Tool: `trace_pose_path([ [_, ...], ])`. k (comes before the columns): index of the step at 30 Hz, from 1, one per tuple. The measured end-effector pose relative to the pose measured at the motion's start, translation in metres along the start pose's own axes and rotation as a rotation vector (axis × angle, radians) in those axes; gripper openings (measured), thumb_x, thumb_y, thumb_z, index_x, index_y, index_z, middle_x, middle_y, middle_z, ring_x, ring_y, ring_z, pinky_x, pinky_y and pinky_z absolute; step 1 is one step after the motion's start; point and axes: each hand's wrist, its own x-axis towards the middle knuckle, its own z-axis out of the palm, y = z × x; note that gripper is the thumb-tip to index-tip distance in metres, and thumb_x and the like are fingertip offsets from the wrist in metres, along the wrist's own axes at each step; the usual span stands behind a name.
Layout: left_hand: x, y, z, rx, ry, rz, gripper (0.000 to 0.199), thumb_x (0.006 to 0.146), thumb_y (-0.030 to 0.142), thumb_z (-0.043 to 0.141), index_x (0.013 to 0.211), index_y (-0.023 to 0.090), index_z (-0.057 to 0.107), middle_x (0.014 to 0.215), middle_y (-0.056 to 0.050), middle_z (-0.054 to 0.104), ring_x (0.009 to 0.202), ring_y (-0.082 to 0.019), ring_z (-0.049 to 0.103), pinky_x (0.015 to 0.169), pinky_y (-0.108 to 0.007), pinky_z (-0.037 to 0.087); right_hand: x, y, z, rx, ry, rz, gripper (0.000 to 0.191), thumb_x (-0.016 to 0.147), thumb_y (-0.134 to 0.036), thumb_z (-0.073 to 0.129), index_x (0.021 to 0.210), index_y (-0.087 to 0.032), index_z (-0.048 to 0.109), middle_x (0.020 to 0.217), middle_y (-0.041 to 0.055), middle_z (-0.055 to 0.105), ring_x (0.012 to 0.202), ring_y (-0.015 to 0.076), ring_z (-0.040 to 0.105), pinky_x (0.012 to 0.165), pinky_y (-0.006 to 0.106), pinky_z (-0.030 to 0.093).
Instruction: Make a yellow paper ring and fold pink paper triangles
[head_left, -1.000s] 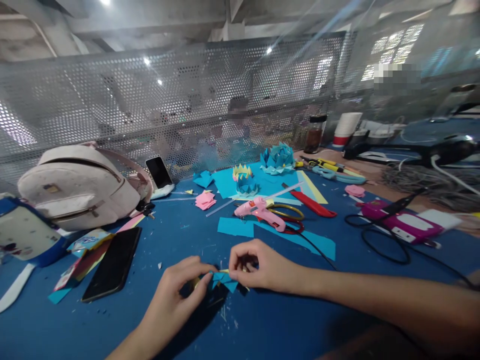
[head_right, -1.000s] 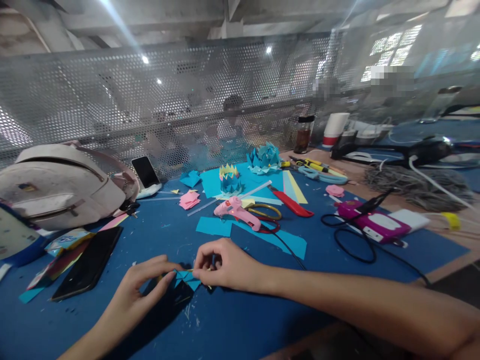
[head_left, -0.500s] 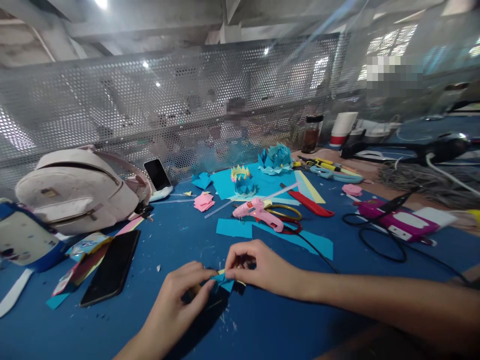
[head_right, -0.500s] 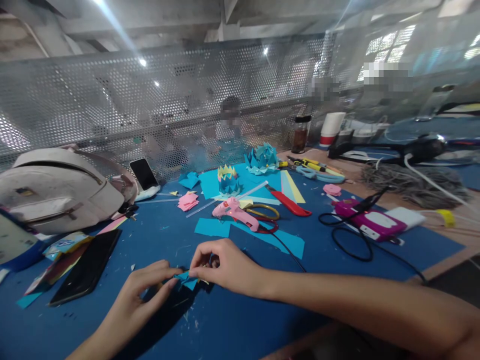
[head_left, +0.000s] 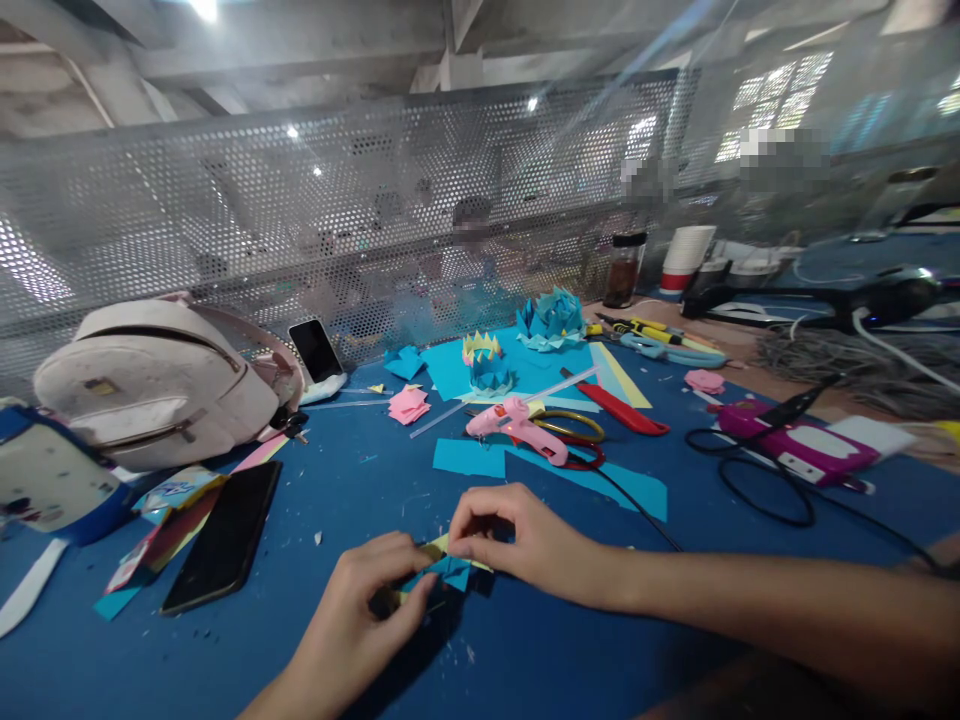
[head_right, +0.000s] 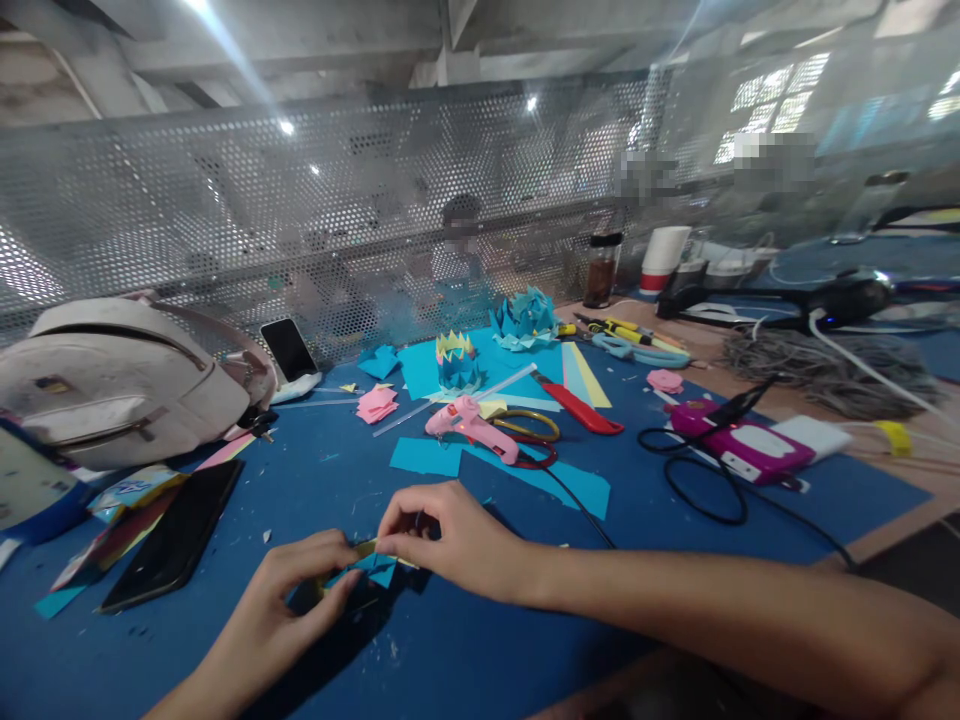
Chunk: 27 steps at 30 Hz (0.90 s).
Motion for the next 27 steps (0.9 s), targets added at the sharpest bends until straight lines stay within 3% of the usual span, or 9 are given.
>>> trace_pose_path([
  [6,-0.0003,0.0017,0.0007,-0.028,-0.005,-0.027,0.029,0.097,0.028,0.052,0.078,0.019,0.071,0.068,-0.001,0.063,0.064,-0.012,0.058,0.059,-0.020,0.039,-0.0020,-0.0040,-0.0006,-0.142,0.005,-0.096,0.025,0.077,-0.033,0.082,0.092,-0.019,0.069,0.087,-0.0001,0.066,0.073,0.0119,0.053,0.064,0.022,0.039],
  [9,-0.0013,0.0013,0.0009,-0.031,-0.009,-0.011,0.026,0.099,0.028,0.051,0.087,0.020,0.073,0.072,-0.002,0.066,0.067,-0.013,0.060,0.060,-0.019,0.041,-0.0014,-0.0046,0.0004,-0.098,0.034,-0.042,0.018,0.076,-0.026,0.081,0.088,-0.019,0.069,0.085,-0.0010,0.066,0.069,0.0109,0.051,0.063,0.022,0.038],
  [14,-0.0017,0.0007,-0.0018,0.001,-0.005,0.074,0.025,0.100,0.028,0.050,0.106,0.024,0.074,0.075,-0.002,0.067,0.069,-0.014,0.059,0.064,-0.022,0.041,0.0013,-0.0019,0.0012,0.025,0.034,0.112,0.022,0.073,-0.030,0.082,0.086,-0.017,0.071,0.069,-0.0032,0.059,0.058,0.0090,0.042,0.054,0.021,0.032],
  [20,-0.0009,0.0029,-0.0024,0.034,0.004,0.138,0.026,0.100,0.024,0.049,0.109,0.023,0.073,0.074,-0.003,0.065,0.068,-0.015,0.058,0.064,-0.023,0.041,0.0004,0.0009,0.0020,0.036,0.049,0.095,0.019,0.075,-0.032,0.080,0.085,-0.017,0.074,0.072,-0.0018,0.059,0.061,0.0100,0.046,0.056,0.022,0.034],
  [27,-0.0009,0.0015,-0.0006,0.039,0.000,0.142,0.025,0.100,0.024,0.049,0.105,0.025,0.073,0.075,-0.003,0.066,0.068,-0.016,0.058,0.064,-0.024,0.041,0.0013,-0.0033,0.0031,0.039,0.043,0.058,0.007,0.075,-0.021,0.077,0.079,-0.018,0.073,0.076,-0.0012,0.059,0.067,0.0115,0.048,0.061,0.024,0.035],
])
